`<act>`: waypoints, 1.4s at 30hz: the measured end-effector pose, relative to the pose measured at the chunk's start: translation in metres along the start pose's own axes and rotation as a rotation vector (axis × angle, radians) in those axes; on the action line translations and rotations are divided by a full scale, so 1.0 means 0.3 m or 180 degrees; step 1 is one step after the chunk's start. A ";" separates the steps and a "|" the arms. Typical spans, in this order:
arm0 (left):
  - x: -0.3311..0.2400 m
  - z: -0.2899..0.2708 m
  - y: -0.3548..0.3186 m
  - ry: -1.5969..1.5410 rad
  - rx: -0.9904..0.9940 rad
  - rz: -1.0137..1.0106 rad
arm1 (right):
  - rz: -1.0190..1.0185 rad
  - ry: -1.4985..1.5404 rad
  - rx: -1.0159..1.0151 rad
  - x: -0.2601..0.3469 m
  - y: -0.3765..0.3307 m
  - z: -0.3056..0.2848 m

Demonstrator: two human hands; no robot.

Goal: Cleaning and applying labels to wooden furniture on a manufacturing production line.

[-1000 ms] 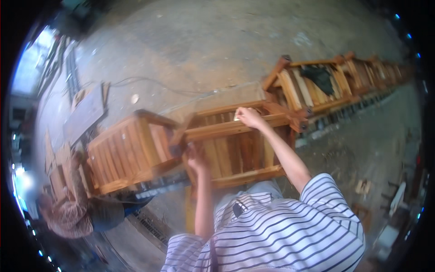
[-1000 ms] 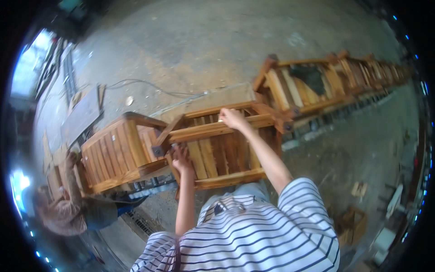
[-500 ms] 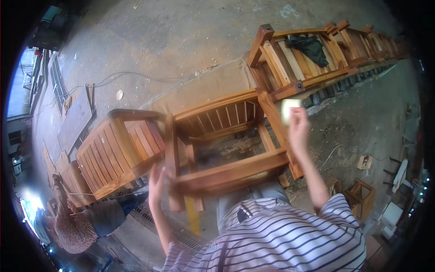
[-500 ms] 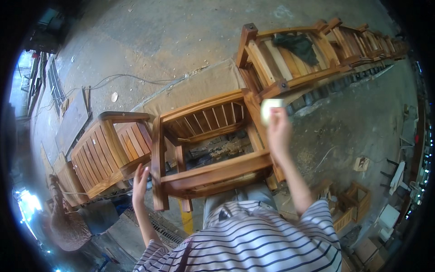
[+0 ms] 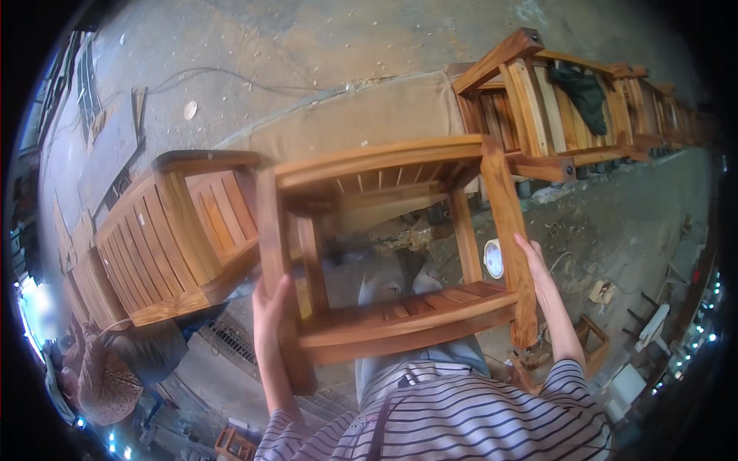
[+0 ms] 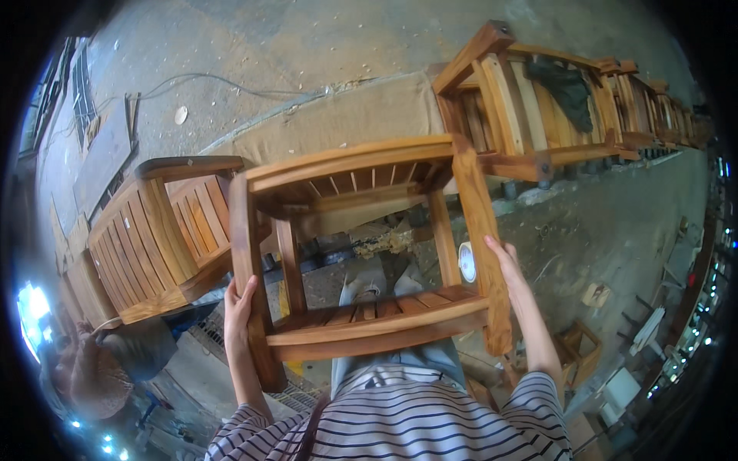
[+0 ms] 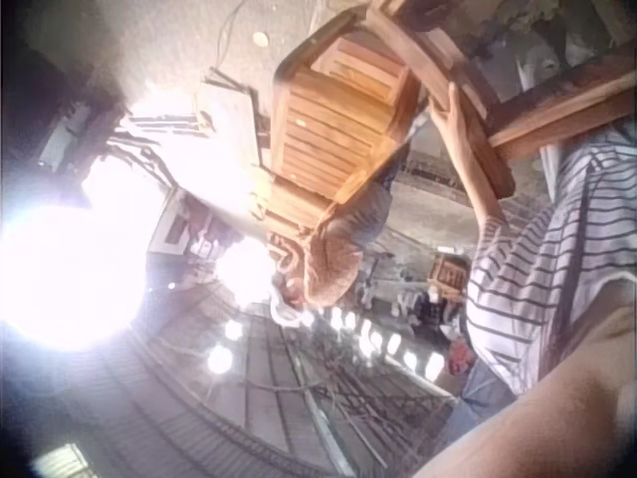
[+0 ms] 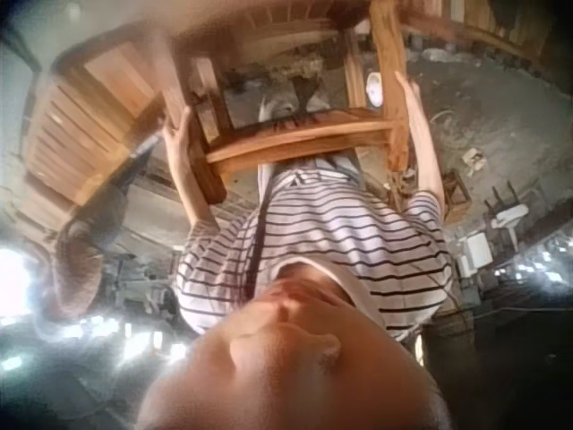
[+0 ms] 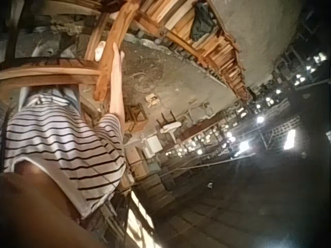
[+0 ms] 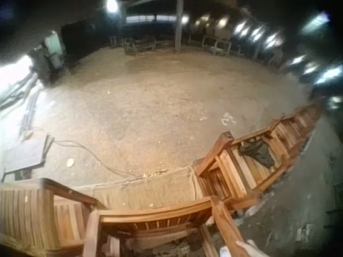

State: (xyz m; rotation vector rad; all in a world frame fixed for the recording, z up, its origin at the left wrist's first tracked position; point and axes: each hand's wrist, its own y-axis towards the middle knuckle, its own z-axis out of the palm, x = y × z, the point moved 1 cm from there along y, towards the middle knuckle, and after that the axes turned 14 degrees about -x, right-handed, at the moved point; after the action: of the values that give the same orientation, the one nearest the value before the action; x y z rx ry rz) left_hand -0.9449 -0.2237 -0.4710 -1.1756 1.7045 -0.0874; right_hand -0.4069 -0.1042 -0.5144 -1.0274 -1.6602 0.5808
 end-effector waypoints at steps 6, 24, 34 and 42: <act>0.049 0.039 0.177 -0.0691 -0.0687 -0.0111 | -0.0569 0.0435 0.0257 0.088 0.148 0.183; -0.124 0.286 0.745 0.0712 -0.2027 0.1729 | -0.1861 -0.0247 -0.1264 0.068 0.591 0.306; -0.389 0.871 0.478 -0.0185 0.0487 0.1767 | -0.0928 0.0367 -0.0582 0.137 0.685 0.362; -0.201 1.589 0.010 -0.1577 0.1134 -0.0261 | -0.0796 0.0879 -0.0569 0.160 0.663 0.405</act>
State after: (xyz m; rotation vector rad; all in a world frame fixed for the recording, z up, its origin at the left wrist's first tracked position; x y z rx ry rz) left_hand -0.5860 0.0344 -0.6595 -0.9058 1.1489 -0.1320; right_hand -0.4568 0.0525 -0.6863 -0.9593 -1.5808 0.1203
